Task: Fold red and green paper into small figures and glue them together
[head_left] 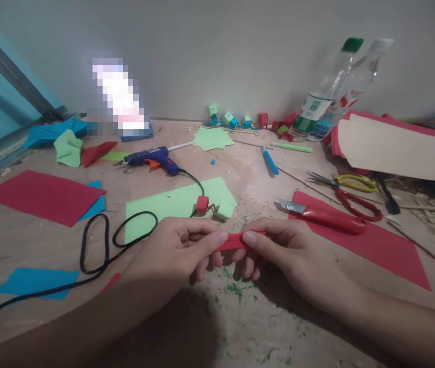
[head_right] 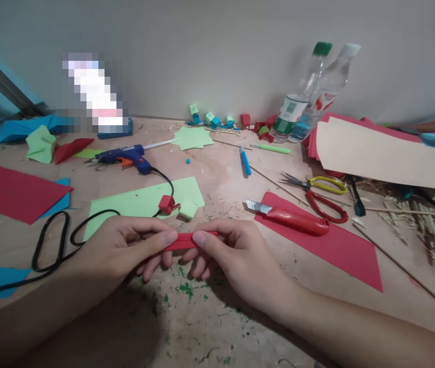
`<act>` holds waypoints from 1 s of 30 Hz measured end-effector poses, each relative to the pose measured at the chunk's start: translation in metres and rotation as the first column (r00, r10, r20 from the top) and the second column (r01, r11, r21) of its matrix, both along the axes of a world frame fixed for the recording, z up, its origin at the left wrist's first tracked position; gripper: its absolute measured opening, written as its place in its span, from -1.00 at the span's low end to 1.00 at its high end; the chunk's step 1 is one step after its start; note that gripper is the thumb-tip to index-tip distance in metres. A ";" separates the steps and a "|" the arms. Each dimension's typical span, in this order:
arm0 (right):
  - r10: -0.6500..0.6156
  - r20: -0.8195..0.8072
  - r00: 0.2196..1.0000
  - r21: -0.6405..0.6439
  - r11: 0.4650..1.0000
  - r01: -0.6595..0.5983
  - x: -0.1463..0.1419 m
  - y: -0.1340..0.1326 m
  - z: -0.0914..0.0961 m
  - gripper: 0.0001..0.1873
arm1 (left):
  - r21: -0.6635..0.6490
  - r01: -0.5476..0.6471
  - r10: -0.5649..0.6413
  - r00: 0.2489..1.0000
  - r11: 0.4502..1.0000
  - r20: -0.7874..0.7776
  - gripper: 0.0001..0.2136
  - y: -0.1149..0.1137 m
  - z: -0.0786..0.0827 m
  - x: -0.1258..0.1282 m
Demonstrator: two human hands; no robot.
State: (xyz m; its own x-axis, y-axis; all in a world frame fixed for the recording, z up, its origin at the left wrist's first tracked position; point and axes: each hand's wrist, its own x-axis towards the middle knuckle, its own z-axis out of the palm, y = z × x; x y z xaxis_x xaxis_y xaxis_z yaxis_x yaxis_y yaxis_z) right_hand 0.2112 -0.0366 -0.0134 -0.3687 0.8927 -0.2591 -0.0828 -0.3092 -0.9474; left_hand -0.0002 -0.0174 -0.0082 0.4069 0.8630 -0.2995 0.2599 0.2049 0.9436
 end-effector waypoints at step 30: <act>-0.028 0.032 0.999 0.016 0.999 0.027 0.000 -0.001 0.001 -0.74 | 0.117 -0.037 0.045 0.997 0.992 -0.068 -0.71 -0.005 -0.004 0.003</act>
State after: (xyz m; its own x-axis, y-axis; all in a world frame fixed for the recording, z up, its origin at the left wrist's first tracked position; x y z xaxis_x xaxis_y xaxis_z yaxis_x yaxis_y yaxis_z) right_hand 0.2109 -0.0372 -0.0124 -0.3357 0.9065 -0.2560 -0.0607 -0.2921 -0.9545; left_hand 0.0024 -0.0229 -0.0117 0.3518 0.9089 -0.2239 0.3203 0.1078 0.9411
